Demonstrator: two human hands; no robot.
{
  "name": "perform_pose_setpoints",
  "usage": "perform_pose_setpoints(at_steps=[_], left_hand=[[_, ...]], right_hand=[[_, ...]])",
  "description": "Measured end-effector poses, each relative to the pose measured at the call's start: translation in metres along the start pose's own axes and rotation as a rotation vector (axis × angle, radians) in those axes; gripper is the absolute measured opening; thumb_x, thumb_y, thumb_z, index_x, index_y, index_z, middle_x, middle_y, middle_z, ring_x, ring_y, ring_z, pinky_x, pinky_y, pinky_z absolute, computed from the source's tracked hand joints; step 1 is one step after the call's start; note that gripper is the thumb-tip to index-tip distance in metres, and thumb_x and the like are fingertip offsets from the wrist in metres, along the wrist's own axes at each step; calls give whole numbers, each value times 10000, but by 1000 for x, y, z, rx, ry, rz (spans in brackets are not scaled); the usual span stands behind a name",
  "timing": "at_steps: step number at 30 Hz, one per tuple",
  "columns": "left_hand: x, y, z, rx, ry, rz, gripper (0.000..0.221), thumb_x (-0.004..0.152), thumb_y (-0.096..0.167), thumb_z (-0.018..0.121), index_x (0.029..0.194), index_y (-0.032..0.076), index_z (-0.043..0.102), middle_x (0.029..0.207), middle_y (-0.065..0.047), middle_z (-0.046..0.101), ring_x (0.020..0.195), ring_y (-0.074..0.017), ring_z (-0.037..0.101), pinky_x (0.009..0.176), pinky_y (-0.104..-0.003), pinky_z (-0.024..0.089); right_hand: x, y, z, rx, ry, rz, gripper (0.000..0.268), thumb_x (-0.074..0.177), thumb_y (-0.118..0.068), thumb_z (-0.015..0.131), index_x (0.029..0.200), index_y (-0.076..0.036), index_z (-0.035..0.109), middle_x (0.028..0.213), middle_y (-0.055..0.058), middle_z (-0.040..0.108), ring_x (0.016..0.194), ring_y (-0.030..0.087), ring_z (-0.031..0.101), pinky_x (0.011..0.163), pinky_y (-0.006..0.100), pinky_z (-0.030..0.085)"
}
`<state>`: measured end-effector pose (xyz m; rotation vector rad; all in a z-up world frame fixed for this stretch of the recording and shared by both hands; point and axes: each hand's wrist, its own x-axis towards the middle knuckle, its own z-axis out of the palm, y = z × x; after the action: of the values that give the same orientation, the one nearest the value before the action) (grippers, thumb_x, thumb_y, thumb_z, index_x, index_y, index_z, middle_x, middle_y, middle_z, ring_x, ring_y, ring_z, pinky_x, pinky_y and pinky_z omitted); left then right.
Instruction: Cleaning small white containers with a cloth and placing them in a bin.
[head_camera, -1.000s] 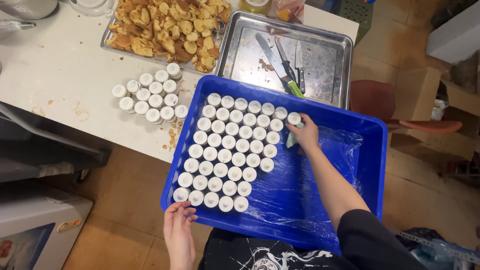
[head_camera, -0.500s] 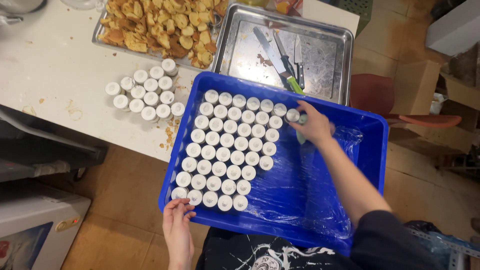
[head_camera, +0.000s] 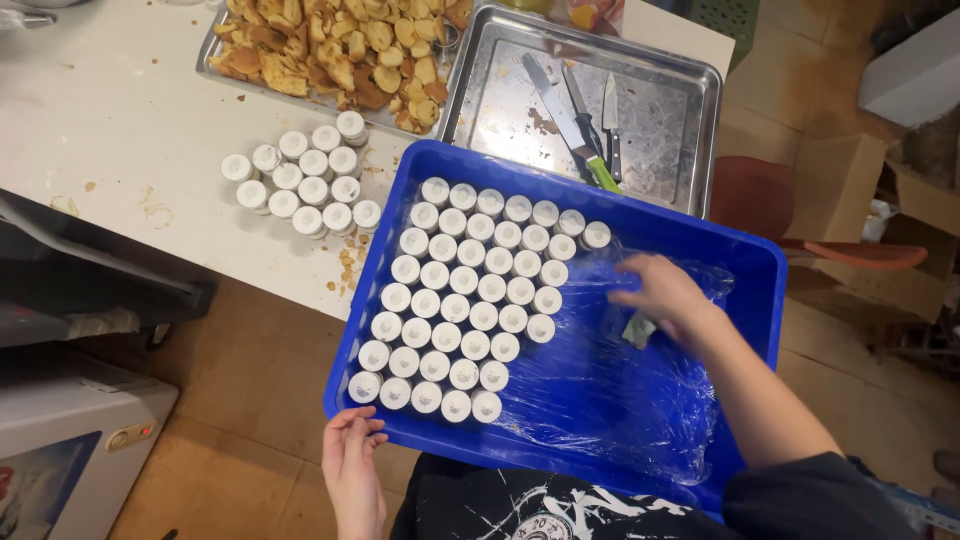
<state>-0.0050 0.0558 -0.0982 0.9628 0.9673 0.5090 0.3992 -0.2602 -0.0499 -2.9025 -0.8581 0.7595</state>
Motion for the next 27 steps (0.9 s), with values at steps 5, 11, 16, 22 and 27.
perform_pose_setpoints(at_steps=[5,11,16,22,27], left_hand=[[-5,6,8,15,5,-3,166,1026,97,508,1172,33,553,1146,-113,632,955,-165,593,805,-322,487],[-7,16,4,39,6,28,166,1024,87,501,1172,32,551,1145,-113,633,961,-163,596,816,-321,490],[-10,16,-2,6,33,14,164,1032,93,500,1179,32,541,1141,-114,626,957,-162,592,820,-320,491],[-8,12,-1,11,25,12,169,1028,95,499,1178,30,543,1137,-116,633,947,-160,591,811,-321,487],[-6,9,-1,7,2,7,167,1030,95,501,1177,29,545,1130,-116,635,944,-158,591,810,-320,490]], right_hand=[[37,-44,-29,164,414,-198,732,723,-271,834,1394,-167,562,1313,120,677,1082,379,670,892,454,534],[81,-55,-32,-39,233,-279,796,772,-218,779,1489,-233,434,1272,57,693,983,348,697,838,461,550],[88,-58,-31,-151,196,-261,761,778,-215,779,1465,-235,451,1221,53,708,942,348,704,814,472,550],[97,-51,-23,-171,217,-272,755,745,-222,789,1425,-223,460,1220,28,711,893,343,712,774,466,560],[101,-50,-18,-246,224,-285,799,774,-255,793,1485,-231,430,1213,59,705,891,339,716,769,461,561]])
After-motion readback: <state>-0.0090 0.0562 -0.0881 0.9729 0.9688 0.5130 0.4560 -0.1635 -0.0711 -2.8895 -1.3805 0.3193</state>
